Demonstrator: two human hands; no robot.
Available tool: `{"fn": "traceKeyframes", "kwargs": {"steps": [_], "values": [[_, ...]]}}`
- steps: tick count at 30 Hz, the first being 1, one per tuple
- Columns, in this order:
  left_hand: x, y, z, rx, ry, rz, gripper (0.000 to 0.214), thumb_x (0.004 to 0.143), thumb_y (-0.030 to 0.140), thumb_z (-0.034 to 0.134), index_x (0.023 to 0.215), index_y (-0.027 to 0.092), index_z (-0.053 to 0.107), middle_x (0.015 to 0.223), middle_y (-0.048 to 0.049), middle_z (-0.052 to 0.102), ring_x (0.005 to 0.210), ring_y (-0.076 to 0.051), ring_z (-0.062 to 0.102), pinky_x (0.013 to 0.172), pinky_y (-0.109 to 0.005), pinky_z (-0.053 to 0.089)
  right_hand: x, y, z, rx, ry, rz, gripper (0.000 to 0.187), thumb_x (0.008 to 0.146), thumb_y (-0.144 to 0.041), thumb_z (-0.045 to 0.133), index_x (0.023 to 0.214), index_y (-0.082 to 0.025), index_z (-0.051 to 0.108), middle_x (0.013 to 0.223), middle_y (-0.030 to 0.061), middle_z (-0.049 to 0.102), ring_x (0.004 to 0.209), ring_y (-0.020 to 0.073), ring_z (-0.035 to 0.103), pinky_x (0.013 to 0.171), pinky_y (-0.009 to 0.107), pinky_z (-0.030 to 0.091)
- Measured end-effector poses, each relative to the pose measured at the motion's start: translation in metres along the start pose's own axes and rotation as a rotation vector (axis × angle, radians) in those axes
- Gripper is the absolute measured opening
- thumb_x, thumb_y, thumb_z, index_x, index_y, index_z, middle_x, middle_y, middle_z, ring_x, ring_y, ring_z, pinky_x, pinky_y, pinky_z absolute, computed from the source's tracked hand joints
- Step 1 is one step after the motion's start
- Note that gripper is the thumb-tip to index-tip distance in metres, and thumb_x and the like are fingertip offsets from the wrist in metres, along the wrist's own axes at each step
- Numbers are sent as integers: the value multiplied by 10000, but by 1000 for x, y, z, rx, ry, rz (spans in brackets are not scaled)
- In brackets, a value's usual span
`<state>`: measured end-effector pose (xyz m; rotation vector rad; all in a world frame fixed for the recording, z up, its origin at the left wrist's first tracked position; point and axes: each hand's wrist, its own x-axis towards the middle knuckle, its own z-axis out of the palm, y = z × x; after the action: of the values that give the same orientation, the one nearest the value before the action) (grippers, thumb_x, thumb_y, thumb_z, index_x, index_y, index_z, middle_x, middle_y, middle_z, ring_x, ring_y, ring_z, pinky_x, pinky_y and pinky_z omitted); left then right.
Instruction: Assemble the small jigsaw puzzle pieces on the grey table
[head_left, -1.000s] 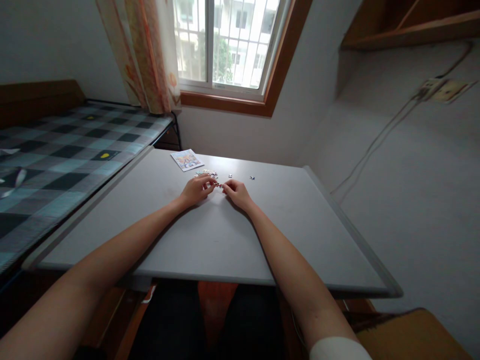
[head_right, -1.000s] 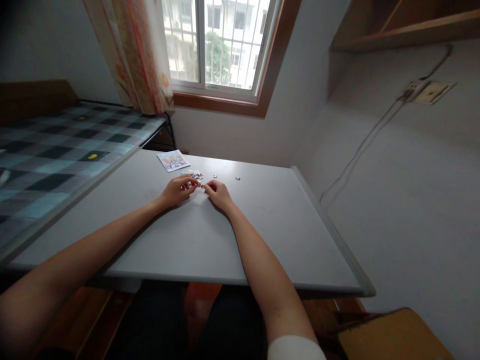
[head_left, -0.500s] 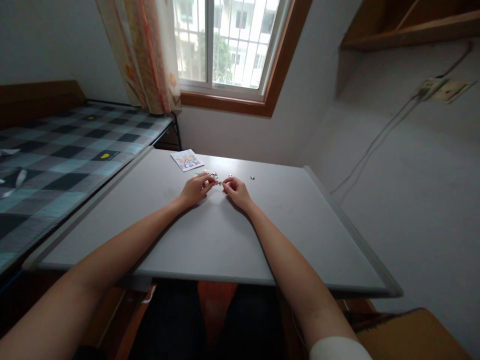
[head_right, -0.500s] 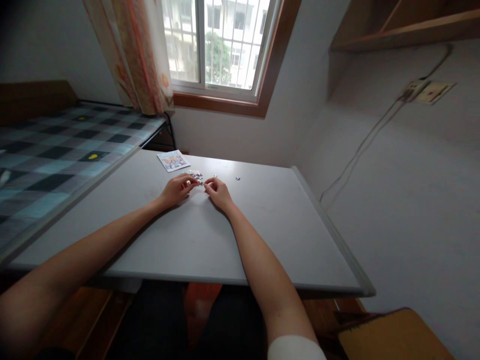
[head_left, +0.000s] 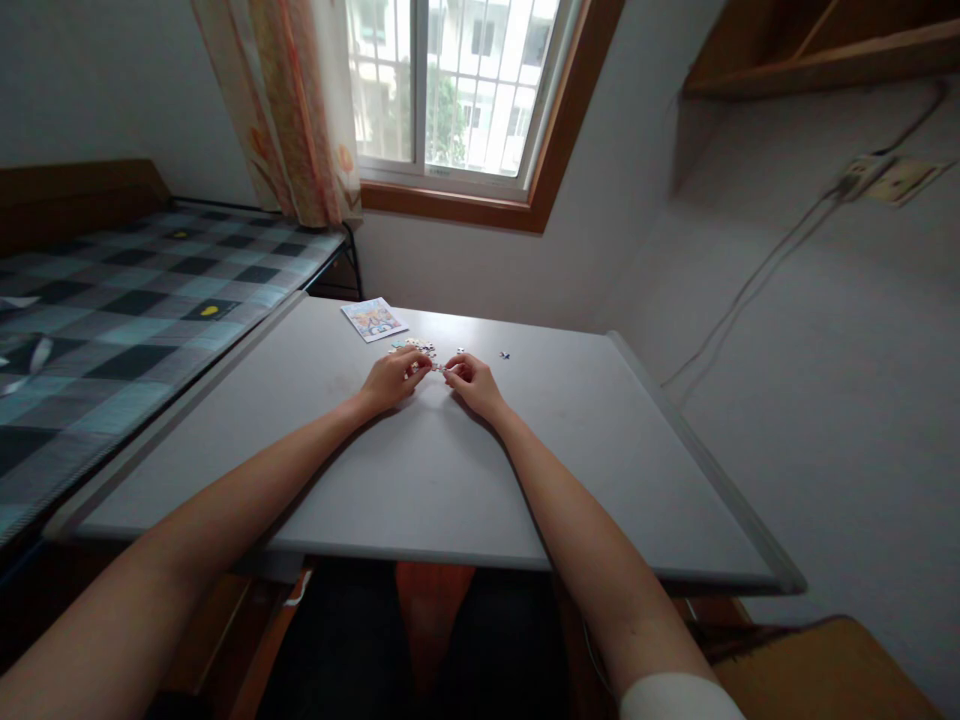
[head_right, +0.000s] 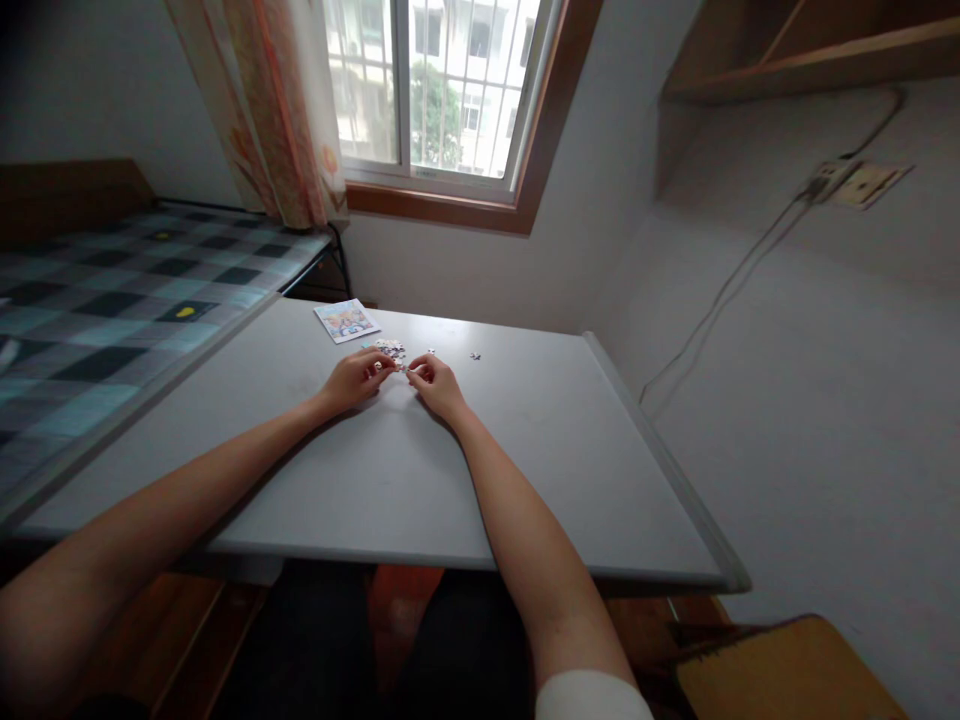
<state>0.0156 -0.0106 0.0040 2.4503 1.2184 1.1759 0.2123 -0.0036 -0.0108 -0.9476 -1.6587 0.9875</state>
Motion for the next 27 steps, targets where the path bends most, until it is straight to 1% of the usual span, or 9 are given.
{"fn": "traceKeyframes", "kwargs": {"steps": [6,17,22,27], "values": [[0,0,0,6,-5,-7,197,913,333,533,875,186,658,885,-30,643,613,-100,562,596,-230,447,-1,-2,0,-32,6,1,201,751,-363,650,829,-191,579,610,-34,571,581,122,553,575,245,418],[1,-1,1,18,-12,-12,179,913,307,534,868,184,657,886,-31,642,599,-95,560,591,-227,444,-1,-3,0,-84,22,6,150,772,-323,626,817,-186,584,624,-27,578,585,116,547,580,241,420],[0,-4,2,-2,-14,-8,161,903,299,553,883,183,662,882,-30,641,600,-97,555,586,-227,442,-3,-7,1,-174,63,-11,114,772,-284,626,816,-179,611,629,-27,578,568,108,516,585,242,415],[0,-3,2,19,-31,-4,164,906,297,543,899,189,666,885,-25,638,604,-96,557,597,-229,445,-5,-11,0,-296,76,-31,63,784,-236,622,795,-181,649,643,-14,611,583,112,531,619,249,432]]}}
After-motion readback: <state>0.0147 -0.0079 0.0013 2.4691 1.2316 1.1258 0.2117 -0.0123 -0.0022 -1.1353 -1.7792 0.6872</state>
